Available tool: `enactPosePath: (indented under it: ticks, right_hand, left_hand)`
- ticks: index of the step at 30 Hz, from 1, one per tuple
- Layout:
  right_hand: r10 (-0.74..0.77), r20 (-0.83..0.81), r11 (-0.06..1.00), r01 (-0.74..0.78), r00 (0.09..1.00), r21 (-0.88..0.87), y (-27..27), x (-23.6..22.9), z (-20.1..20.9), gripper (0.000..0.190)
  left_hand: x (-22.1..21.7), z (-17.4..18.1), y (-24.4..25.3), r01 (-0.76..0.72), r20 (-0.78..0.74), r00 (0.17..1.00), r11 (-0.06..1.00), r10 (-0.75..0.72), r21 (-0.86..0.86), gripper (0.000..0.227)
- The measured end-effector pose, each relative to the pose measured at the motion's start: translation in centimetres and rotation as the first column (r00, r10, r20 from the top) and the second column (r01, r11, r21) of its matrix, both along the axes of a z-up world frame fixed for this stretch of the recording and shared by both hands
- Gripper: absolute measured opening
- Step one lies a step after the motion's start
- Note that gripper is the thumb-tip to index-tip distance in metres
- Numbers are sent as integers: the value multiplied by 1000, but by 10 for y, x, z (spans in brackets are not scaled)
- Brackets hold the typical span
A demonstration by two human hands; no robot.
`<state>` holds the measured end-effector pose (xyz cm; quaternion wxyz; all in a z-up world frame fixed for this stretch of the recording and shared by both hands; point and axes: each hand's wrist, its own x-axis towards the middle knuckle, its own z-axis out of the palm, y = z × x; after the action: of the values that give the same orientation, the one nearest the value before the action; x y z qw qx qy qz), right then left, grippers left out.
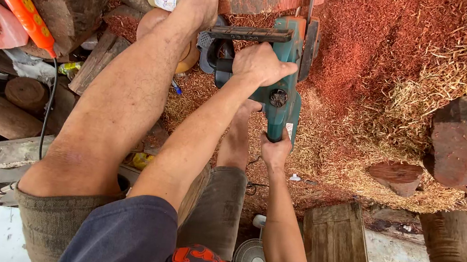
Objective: Cutting a large block of wood using a handheld electric chainsaw in a workshop.
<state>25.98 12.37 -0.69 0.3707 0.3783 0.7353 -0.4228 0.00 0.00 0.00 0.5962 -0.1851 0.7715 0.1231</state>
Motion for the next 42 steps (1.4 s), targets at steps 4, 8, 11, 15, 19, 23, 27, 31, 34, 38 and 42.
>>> enactPosePath:
  ticks: [4, 8, 11, 15, 19, 23, 27, 31, 34, 38, 42]
  right_hand:
    - [-8, 0, 1000, 8, 1000, -10, 0, -1, 2, 29]
    - [-7, -3, 1000, 7, 1000, -4, 1, 3, 2, 27]
    - [-17, -2, 1000, 17, 1000, -6, 0, 0, 6, 26]
    - [4, 19, 1000, -4, 1000, 2, -1, -6, 12, 25]
    - [6, 37, 1000, -6, 999, 5, 0, -13, 20, 26]
    - [9, 150, 1000, -6, 989, -18, 1, -21, 26, 27]
    - [19, 155, 1000, -16, 988, -18, -1, -26, 34, 28]
    - [53, 141, 998, -58, 989, 29, -4, -25, 37, 28]
    - [46, 128, 998, -51, 991, 39, -6, -19, 35, 30]
    - [54, 115, 994, -64, 992, 84, -12, -16, 35, 33]
    - [31, 108, 994, -42, 994, 101, -17, -9, 28, 34]
  left_hand:
    - [-2, 0, -1, -12, 7, 1000, 1000, 12, 0, 72]
    - [-4, 0, -1, -16, 10, 1000, 1000, 16, 7, 72]
    - [-3, -2, -1, -18, 10, 1000, 1000, 18, 5, 73]
    - [-4, -1, -3, -29, -10, 1000, 1000, 29, -9, 73]
    - [-8, 5, -1, -60, 16, 998, 998, 60, -4, 70]
    - [-8, 3, -2, -75, 14, 997, 997, 75, -2, 67]
    - [-9, 1, -4, -75, 0, 997, 997, 75, -7, 66]
    - [-12, 2, -7, -39, -4, 999, 999, 39, -11, 68]
    - [-17, 8, -8, -41, 0, 999, 999, 41, -22, 69]
    - [-16, 8, -12, -38, -2, 999, 999, 38, -26, 70]
    - [-7, 1, -15, -12, -47, 999, 999, 10, -38, 71]
